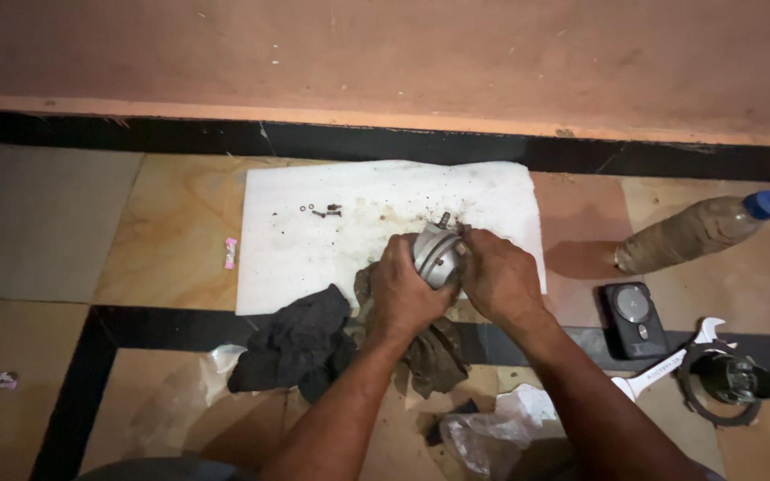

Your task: The person scrubs a cylindrical metal mechanical part with a dark cloth and a red-handled screwdriver to remove grime. They repeatedly wipe the exterior and interior surfaces of the part, occasionally using the screwdriver to scrape specific areas. The person also uses pliers to manipulate a small component on the part.

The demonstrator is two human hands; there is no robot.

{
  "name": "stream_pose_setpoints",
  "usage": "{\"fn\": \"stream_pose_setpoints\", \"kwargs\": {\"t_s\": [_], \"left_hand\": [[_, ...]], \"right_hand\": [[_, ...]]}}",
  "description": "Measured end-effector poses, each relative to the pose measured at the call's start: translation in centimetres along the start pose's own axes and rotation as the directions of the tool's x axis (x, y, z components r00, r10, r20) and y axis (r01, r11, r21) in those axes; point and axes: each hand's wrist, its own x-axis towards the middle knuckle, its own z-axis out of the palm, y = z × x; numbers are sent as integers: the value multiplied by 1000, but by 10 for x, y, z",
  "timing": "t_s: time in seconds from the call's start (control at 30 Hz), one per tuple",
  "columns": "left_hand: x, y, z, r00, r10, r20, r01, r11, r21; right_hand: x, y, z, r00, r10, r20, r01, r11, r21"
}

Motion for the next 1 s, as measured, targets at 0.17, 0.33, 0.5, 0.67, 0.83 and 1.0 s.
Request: {"fn": "stream_pose_setpoints", "kwargs": {"t_s": [0.17, 0.33, 0.5, 0.67, 0.83, 1.0], "left_hand": [[-2, -4, 3, 998, 61, 0, -61, 998, -4], [0, -2, 2, 999, -36, 41, 37, 999, -5], [0, -2, 3, 1000, 7, 13, -6, 1000, -19], [0, 1, -1, 999, 30, 19, -31, 999, 41], [1, 4, -5, 990, -91, 106, 95, 995, -36], [1, 3, -5, 996, -54, 74, 59, 997, -57]], "right_hand": [[21, 10, -4, 635, 513, 577, -771, 473, 428], [12, 0, -18, 747, 497, 441, -631, 739, 236], [3, -3, -13, 995, 43, 85, -44, 999, 9], [23, 8, -10, 667, 469, 578, -740, 509, 440], [13, -2, -20, 739, 519, 429, -633, 752, 181], [10, -2, -7, 969, 202, 145, -212, 976, 58]]}}
